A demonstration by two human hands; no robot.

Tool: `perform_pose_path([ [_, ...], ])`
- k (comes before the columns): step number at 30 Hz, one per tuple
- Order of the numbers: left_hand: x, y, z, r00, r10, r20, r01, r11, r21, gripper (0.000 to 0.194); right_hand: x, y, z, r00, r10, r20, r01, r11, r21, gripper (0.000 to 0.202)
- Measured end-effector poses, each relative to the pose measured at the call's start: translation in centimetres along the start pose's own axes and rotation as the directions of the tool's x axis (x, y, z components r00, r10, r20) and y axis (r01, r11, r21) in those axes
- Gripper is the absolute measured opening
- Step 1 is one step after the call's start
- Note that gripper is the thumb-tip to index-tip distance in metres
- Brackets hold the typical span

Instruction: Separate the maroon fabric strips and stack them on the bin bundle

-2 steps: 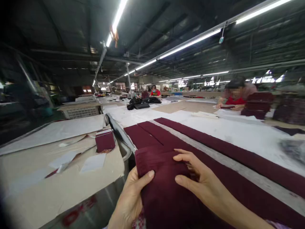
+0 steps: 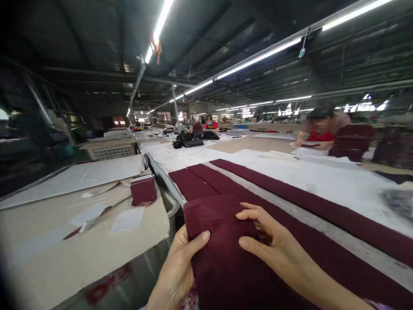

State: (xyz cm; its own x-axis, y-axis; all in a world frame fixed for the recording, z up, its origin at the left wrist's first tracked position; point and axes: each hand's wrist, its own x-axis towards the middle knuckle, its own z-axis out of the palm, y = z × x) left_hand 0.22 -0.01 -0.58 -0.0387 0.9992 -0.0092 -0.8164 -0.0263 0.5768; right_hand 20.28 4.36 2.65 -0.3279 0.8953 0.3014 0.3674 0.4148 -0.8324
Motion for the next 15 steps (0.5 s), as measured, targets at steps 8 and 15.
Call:
perform_pose_path([
  [8, -0.1, -0.4, 0.0, 0.998, 0.053, -0.014, -0.054, 0.998, -0.013, 0.031, -0.5, -1.5, 0.5, 0.951, 0.146, 0.271, -0.243, 0.898, 0.367, 0.034],
  [15, -0.2, -0.8, 0.3, 0.999, 0.052, 0.002, -0.052, 0.998, -0.028, 0.028, -0.2, -0.4, 1.0, 0.970, 0.187, 0.154, -0.229, 0.913, 0.336, 0.029],
])
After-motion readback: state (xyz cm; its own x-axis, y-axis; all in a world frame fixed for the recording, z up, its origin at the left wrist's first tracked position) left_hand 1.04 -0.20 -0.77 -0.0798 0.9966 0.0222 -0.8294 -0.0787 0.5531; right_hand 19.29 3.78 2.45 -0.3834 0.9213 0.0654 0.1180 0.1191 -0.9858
